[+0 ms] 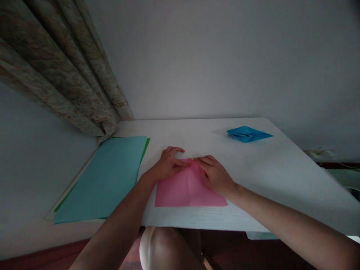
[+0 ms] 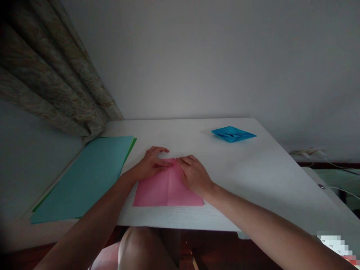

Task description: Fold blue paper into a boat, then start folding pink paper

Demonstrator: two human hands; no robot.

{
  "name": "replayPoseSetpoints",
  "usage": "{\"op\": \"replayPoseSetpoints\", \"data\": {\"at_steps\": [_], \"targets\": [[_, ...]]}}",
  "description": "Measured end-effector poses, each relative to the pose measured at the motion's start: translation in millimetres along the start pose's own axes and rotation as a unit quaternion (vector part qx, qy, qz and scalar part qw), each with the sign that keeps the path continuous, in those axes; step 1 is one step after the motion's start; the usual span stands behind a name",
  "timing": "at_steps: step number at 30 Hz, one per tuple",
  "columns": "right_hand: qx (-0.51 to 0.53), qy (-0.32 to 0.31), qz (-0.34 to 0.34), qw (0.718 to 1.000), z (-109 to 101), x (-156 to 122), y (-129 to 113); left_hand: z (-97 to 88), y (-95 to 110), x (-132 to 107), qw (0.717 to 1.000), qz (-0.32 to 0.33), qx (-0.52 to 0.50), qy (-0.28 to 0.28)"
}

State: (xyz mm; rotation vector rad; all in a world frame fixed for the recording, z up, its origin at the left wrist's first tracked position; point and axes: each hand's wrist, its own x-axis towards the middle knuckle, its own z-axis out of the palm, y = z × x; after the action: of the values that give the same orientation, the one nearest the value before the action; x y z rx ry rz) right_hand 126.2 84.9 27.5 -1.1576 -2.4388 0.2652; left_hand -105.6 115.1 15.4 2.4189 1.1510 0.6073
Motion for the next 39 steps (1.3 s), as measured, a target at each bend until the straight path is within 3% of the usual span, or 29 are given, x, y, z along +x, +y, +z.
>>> {"op": "replayPoseSetpoints", "data": {"at_steps": [5,14,19,23,27,31,39], "targets": [[-0.053,0.003,-0.056,0.997,10,-19,-12,-0.8,-6,1,1.000,-0.022,-0.009,0.018],[-0.045,0.040,0.013,0.998,1,-21,-16,-8.6,2,-1,0.999,-0.019,-0.030,-0.019],[-0.023,0.033,-0.034,0.999,0,-37,-22,-10.9,6,-3,0.998,0.014,-0.055,-0.032],[-0.020,0.019,-0.069,0.997,-2,-49,-26,-10.1,19,-18,0.999,0.017,-0.028,-0.026],[-0.026,-0.009,-0.096,0.995,-5,-50,-27,-2.9,36,-40,1.000,0.001,-0.010,0.026],[-0.028,-0.035,-0.125,0.991,-6,-50,-30,6.0,47,-60,0.999,-0.006,-0.001,0.039],[0.002,-0.014,-0.108,0.994,-6,-60,-39,11.0,52,-86,0.999,0.041,0.020,0.026]]}}
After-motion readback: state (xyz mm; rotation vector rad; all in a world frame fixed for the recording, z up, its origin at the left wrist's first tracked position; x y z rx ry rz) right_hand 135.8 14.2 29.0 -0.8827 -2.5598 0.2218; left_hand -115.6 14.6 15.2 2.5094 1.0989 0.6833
